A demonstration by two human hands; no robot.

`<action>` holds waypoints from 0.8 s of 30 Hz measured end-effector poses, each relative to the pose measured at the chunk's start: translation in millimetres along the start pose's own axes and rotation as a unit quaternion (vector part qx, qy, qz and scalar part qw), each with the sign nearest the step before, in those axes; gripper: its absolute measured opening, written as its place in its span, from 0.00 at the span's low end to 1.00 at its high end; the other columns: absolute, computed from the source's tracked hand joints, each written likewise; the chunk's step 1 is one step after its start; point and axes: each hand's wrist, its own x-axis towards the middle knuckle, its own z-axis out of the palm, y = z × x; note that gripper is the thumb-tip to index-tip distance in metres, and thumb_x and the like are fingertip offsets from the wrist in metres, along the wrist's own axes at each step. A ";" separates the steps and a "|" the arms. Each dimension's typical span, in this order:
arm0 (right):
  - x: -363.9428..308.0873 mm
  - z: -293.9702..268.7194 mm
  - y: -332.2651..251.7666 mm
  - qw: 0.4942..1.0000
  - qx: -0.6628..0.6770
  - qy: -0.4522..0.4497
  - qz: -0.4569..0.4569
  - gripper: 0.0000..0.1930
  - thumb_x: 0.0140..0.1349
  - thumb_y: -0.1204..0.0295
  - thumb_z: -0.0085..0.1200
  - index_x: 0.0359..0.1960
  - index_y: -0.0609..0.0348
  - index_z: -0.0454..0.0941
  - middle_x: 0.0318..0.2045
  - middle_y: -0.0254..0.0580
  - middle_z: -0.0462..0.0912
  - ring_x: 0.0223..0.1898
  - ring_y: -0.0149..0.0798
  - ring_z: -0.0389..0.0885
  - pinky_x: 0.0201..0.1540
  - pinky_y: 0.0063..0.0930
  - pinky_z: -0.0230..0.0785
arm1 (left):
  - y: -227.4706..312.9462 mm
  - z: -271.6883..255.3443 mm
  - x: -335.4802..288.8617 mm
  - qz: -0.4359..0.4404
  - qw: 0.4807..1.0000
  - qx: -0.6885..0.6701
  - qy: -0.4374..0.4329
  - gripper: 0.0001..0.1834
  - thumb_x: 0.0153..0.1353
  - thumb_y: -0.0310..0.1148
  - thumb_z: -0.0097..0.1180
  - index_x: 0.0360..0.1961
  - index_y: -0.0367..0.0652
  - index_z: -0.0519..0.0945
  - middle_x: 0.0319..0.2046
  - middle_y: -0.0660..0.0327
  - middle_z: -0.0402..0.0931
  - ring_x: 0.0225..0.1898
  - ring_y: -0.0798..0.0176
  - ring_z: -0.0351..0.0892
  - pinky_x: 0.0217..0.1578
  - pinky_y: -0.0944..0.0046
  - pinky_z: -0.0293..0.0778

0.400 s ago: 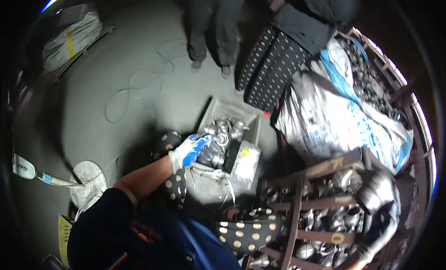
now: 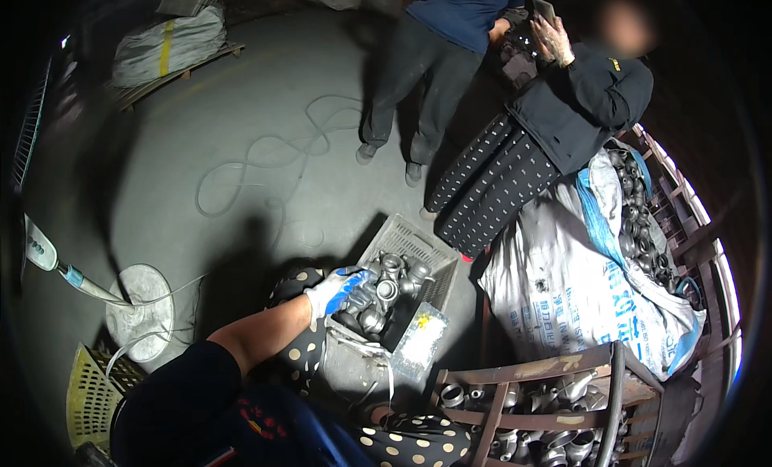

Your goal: Scraping or cleaning the surface of cast metal components using a handheld tool.

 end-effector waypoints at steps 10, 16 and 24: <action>-250.8 123.0 -198.2 0.868 0.331 -0.352 -0.118 0.18 0.62 0.68 0.47 0.51 0.65 0.75 0.46 0.45 0.79 0.45 0.36 0.76 0.52 0.29 0.64 | -3.9 5.6 -9.0 0.060 0.997 0.053 -0.019 0.14 0.63 0.29 0.50 0.50 0.37 0.74 0.36 0.59 0.78 0.31 0.70 0.77 0.32 0.73 0.75; -394.6 214.7 -195.2 0.805 0.366 -0.451 0.121 0.16 0.61 0.75 0.47 0.50 0.67 0.75 0.45 0.43 0.79 0.43 0.32 0.75 0.47 0.25 0.67 | -6.3 -7.3 -7.0 0.034 0.996 0.005 -0.080 0.15 0.63 0.26 0.49 0.51 0.33 0.72 0.38 0.54 0.78 0.38 0.62 0.79 0.40 0.65 0.78; -468.4 271.3 -159.4 0.779 0.293 -0.501 0.236 0.14 0.60 0.80 0.47 0.48 0.65 0.76 0.34 0.41 0.82 0.26 0.27 0.77 0.31 0.20 0.71 | -15.0 -20.4 2.2 0.031 0.997 0.062 -0.040 0.13 0.62 0.27 0.50 0.47 0.35 0.74 0.37 0.53 0.79 0.39 0.59 0.81 0.42 0.61 0.78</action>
